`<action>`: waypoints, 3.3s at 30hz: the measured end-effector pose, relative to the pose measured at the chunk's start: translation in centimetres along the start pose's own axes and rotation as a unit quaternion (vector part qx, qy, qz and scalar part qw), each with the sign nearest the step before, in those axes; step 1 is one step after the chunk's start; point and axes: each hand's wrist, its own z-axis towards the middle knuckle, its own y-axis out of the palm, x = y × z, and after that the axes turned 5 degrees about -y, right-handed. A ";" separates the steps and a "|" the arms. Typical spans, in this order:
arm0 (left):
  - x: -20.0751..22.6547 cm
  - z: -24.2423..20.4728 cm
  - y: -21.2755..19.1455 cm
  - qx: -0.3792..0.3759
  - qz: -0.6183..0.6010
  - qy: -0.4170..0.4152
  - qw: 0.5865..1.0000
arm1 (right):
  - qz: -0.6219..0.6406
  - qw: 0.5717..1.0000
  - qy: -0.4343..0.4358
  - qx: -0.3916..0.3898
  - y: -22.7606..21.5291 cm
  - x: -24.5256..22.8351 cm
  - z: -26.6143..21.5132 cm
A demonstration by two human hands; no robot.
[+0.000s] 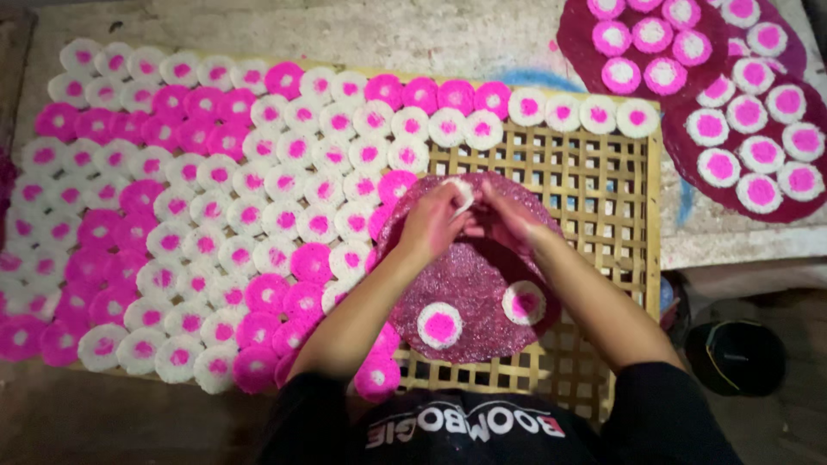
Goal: The person arranges pink and white circular items onto a large pink glittery circular base placed on a wooden lattice tray. They repeatedly pick up clusters of the circular items and place them onto the base, then lift the completed base and move it aside.
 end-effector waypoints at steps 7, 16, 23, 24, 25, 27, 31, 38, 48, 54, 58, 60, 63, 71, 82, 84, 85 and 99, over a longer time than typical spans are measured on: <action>-3.5 -6.9 3.2 -0.006 0.162 0.233 0.959 | -0.094 0.951 -0.146 0.257 -8.5 -2.0 7.3; -8.5 -15.4 4.5 -0.070 0.176 0.151 0.970 | -0.411 0.805 -0.309 0.296 -15.5 -4.8 13.3; -8.2 -13.3 2.8 -0.189 -0.022 -0.015 0.982 | -0.621 0.590 -0.346 0.382 -12.2 -5.3 12.2; -7.9 -13.1 2.4 -0.212 -0.045 -0.064 0.974 | -0.618 0.584 -0.352 0.390 -11.3 -5.9 11.5; -7.5 -12.6 1.7 -0.236 -0.070 -0.112 0.963 | -0.616 0.578 -0.356 0.400 -10.4 -6.3 10.5; -6.4 -11.1 0.2 -0.235 -0.102 -0.170 0.952 | -0.601 0.581 -0.386 0.390 -7.6 -6.4 8.3; -2.6 -6.9 -2.3 -0.050 -0.030 -0.100 0.993 | -0.550 0.811 -0.042 0.194 -0.8 -5.1 2.7; 4.4 -1.9 2.0 0.030 0.041 0.027 0.998 | -0.028 0.988 -0.057 0.141 0.6 -0.3 -0.6; -0.6 -5.9 15.2 -0.102 0.167 0.233 0.953 | -0.140 0.903 -0.256 0.316 -19.1 -6.5 7.7; -1.8 -5.9 17.2 -0.110 0.199 0.200 0.953 | -0.478 0.668 -0.365 0.439 -17.2 -5.5 8.7; -0.8 -5.0 16.4 -0.167 0.133 0.126 0.969 | -0.556 0.583 -0.402 0.436 -15.2 -6.9 7.2; -0.1 -4.7 15.4 -0.265 0.095 0.001 0.960 | -0.561 0.603 -0.371 0.429 -13.8 -8.1 6.1; 1.0 -4.7 12.9 -0.290 0.004 -0.011 0.957 | -0.627 0.504 -0.400 0.438 -10.9 -8.8 3.7; 5.5 -0.1 4.2 -0.053 -0.009 -0.012 0.998 | -0.296 0.952 -0.021 0.074 -3.4 -3.8 -5.9; 2.3 -1.6 3.7 0.066 0.107 0.014 0.992 | -0.152 0.871 -0.229 0.407 -20.5 -8.0 0.0; -0.1 -2.1 1.7 0.146 0.207 0.040 0.967 | -0.060 0.881 -0.298 0.361 -23.8 -8.4 1.8; -1.1 -2.3 0.9 0.174 0.230 0.030 0.957 | -0.014 0.882 -0.331 0.335 -24.7 -8.4 2.9; -7.7 -4.4 -1.1 0.231 0.143 -0.028 0.962 | -0.459 0.636 -0.430 0.447 -23.5 -6.7 5.4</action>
